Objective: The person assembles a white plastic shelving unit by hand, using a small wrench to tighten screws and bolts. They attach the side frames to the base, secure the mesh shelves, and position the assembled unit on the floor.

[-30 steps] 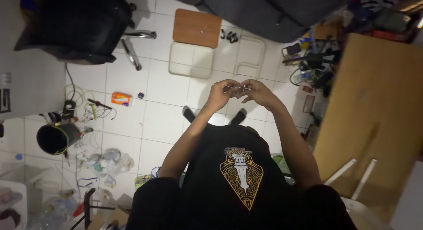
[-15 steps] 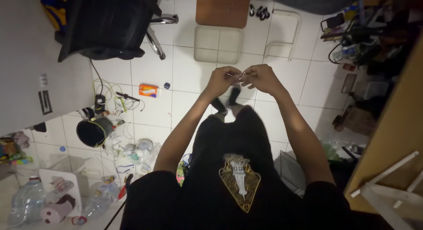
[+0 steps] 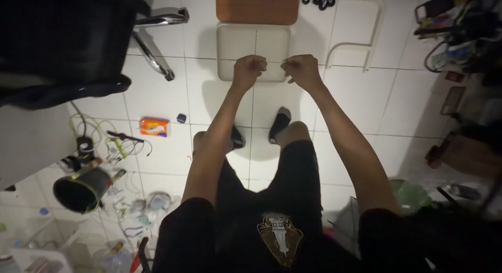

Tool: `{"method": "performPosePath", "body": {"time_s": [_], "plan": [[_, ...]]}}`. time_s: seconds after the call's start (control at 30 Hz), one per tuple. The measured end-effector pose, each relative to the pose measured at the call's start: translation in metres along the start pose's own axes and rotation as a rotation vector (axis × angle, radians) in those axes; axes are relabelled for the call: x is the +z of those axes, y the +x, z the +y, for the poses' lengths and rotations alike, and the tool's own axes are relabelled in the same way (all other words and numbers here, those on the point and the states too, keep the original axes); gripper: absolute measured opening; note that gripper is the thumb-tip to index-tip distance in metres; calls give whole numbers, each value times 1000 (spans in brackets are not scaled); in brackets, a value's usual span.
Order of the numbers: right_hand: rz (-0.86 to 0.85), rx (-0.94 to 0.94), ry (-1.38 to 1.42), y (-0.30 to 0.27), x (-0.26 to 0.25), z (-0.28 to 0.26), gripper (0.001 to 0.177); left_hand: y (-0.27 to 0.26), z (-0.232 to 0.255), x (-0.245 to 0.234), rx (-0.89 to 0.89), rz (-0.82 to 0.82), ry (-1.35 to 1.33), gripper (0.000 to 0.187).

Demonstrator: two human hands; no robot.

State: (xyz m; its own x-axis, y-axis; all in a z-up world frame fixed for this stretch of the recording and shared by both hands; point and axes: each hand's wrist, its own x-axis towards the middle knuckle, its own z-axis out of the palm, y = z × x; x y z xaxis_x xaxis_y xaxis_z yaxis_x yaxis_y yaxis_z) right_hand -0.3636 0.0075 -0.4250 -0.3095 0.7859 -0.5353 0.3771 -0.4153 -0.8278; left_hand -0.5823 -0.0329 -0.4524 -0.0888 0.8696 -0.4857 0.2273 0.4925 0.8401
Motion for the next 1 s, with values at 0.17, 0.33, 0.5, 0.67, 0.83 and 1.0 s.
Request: {"method": "performPosePath", "body": {"time_s": [0.17,0.33,0.5,0.67,0.83,1.0], "plan": [[58,-73,-30,96,59,133,19,97,-134,-13,-68,14,100,15],[72,-65,-114,185,107,237,17,172,-256,-5,13,21,142,14],[159,-295,-347,246,145,319,12,225,-356,23,-58,-2,119,12],[215,-356,-407,289,169,364,10,260,-411,48,181,22,286,10],[188,-277,-429,311,181,380,10,280,-427,60,269,29,510,10],[208,-247,-423,309,188,381,12,277,-425,60,259,-46,663,12]]}}
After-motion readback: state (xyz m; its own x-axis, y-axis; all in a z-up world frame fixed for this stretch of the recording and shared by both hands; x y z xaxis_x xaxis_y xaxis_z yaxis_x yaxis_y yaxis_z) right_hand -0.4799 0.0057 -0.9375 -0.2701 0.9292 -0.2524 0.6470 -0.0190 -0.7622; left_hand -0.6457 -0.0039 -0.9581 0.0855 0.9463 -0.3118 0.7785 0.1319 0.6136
